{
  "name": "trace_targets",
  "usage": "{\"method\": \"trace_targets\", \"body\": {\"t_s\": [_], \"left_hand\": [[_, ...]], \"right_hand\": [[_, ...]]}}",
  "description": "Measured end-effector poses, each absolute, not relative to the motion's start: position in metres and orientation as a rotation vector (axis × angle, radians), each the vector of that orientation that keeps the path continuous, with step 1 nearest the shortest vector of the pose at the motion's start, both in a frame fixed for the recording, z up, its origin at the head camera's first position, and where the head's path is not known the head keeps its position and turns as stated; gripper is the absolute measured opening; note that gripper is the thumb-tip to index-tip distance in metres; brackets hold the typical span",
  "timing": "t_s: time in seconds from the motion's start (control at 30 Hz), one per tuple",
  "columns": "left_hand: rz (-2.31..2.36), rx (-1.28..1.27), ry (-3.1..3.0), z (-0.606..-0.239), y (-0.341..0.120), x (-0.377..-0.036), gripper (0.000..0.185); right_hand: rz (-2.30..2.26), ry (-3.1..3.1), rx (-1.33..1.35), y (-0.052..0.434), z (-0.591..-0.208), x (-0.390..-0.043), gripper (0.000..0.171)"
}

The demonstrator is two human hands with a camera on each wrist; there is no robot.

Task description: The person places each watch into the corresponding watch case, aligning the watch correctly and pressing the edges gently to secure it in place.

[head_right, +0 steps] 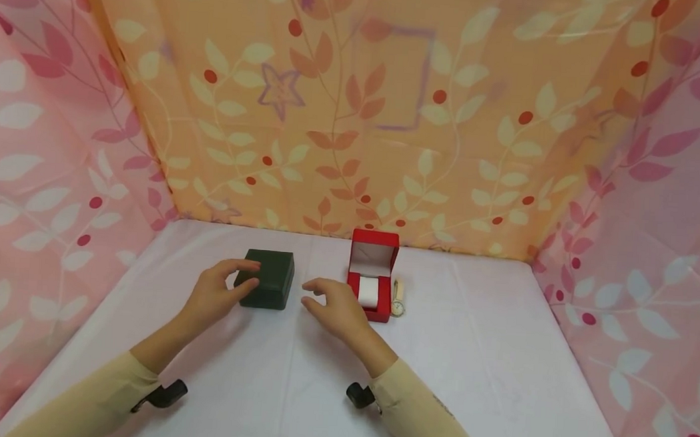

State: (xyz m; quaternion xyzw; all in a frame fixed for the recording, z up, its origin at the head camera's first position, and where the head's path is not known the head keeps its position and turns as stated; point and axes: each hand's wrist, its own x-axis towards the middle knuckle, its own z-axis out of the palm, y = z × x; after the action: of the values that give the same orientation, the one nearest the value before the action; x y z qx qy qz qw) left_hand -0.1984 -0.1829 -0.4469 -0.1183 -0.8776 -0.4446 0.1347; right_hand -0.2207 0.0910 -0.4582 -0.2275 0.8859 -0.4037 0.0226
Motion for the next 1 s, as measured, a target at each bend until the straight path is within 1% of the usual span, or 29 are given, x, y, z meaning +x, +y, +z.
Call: {"method": "trace_targets", "body": {"t_s": [0.17,0.33,0.5,0.83,1.0], "left_hand": [[-1.253,-0.469,-2.517,-0.444,-0.168,-0.195,0.03],[-1.24,-0.518,-2.509,-0.44,-0.155,-0.19,0.03],[-1.247,-0.544,-2.514,-0.439,-0.143,-0.194,0.032],[-1.165,-0.707,-2.584,-0.439,-0.117,-0.201,0.039],[-1.158,-0.739,-2.643,-0.44,-0.101,-0.203,0.041]], "right_hand": [[-1.235,2.767,-0.73,0.101,-0.454,-0.217,0.031],[-1.198,2.812,-0.74,0.109,-0.452,-0.217,0.031],[-1.176,2.879,-0.694,0.121,-0.448,-0.214,0.031],[-1.199,2.946,-0.678,0.153,-0.445,-0.21,0.028],[-1.169,2.986,-0.65,0.167,-0.447,-0.211,0.029]]}}
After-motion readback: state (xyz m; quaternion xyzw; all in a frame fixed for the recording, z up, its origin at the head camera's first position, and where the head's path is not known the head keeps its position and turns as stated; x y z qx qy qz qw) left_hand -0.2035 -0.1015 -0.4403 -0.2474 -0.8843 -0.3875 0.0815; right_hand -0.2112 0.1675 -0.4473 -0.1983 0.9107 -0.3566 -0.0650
